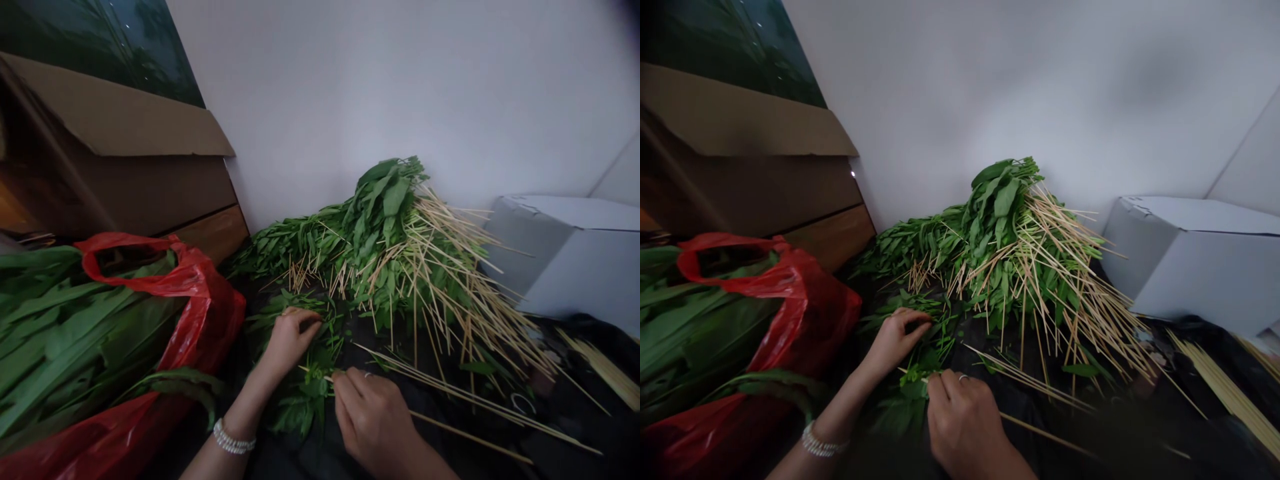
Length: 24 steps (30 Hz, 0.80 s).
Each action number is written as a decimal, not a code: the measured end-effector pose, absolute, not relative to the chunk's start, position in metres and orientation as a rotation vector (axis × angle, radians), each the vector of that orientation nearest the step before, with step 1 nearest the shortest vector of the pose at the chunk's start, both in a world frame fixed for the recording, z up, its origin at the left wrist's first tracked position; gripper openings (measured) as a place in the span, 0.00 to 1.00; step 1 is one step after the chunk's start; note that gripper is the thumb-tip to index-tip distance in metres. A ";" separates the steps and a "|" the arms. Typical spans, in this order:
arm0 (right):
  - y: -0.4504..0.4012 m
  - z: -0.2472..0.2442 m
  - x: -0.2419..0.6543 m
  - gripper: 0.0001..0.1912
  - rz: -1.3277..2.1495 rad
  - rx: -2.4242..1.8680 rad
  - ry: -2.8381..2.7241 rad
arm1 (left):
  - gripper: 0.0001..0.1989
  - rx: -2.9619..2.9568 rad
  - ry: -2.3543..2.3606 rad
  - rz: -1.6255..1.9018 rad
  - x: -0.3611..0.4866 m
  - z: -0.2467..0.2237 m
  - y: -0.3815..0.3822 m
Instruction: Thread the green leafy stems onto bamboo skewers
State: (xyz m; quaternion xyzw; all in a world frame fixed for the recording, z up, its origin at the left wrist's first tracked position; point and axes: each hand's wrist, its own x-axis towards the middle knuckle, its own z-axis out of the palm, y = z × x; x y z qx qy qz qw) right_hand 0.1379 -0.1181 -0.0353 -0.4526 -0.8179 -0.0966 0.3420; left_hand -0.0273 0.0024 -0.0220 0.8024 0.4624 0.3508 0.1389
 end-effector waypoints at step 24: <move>-0.118 -0.043 0.137 0.09 -0.257 -1.196 -2.275 | 0.09 2.472 1.553 0.628 -0.013 -0.031 -0.003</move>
